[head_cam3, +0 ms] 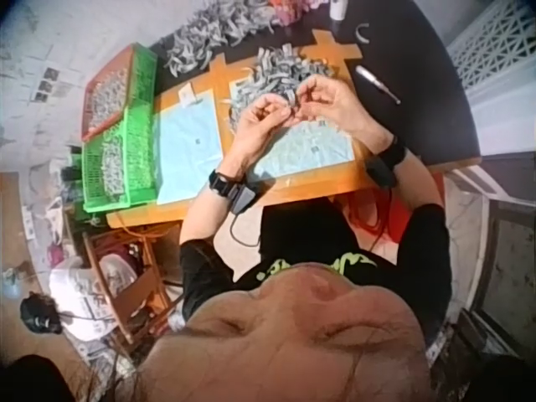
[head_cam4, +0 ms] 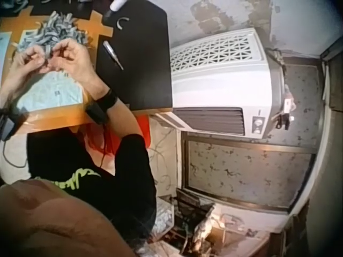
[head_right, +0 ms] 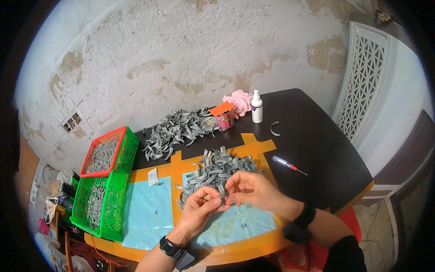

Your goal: Inspecting and organizing small grey shoe components at a workbench.

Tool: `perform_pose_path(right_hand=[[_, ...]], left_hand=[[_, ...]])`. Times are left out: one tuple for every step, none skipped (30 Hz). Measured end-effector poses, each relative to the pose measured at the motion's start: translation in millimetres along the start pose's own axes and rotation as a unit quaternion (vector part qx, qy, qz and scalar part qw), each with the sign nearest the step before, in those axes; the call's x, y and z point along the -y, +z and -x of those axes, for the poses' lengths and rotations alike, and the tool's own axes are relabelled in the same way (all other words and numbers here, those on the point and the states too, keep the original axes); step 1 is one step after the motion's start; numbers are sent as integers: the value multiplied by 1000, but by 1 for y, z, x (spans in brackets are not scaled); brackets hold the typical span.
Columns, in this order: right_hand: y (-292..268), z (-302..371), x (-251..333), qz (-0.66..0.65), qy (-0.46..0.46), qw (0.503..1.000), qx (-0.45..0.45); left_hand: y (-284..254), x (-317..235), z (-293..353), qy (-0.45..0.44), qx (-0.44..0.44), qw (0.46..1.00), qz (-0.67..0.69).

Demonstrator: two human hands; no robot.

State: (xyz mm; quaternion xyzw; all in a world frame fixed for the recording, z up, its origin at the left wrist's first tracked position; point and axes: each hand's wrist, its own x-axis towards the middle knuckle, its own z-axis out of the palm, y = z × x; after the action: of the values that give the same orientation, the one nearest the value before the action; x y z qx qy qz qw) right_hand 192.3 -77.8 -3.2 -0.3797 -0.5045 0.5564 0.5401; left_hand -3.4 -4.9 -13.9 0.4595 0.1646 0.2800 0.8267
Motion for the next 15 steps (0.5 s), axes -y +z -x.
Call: perform_pose_path(right_hand=[[0,0,6,-8,29,1000,0],[1,0,9,-17,58,998,1],[1,0,6,-17,58,998,1],[2,1,2,-11,29,999,12],[2,1,-1,-6,0,1000,23],[3,0,-2,-6,0,1000,23],[3,0,-3,-9,-16,999,26],[4,0,-4,-12,-31,999,30],[3,0,-5,-13,-31,999,30],[1,0,-8,-4,-44,999,27],[0,0,-9,5,-56,998,23],[0,0,-9,4,-56,998,23],[-1,0,-9,11,-54,998,25],[-1,0,-8,18,-52,998,27],[-1,0,-6,18,-52,998,26]], left_hand=[[1,-2,0,-18,3,1000,-2],[1,-3,1,-35,7,999,-4],[2,-3,2,-36,7,999,-4],[2,-4,2,-45,11,999,-14],[2,-4,2,-55,14,998,-23],[0,-2,1,-55,15,998,-23],[-3,1,1,-44,18,998,-30],[-5,2,0,-32,20,999,-36],[-6,2,1,-32,20,999,-36],[-6,2,1,-23,20,998,-48],[-7,2,1,-14,20,998,-61],[-6,2,1,-14,20,998,-61],[-6,1,1,-21,13,998,-59],[-5,0,0,-27,7,998,-58],[-5,-2,0,-27,7,998,-58]])
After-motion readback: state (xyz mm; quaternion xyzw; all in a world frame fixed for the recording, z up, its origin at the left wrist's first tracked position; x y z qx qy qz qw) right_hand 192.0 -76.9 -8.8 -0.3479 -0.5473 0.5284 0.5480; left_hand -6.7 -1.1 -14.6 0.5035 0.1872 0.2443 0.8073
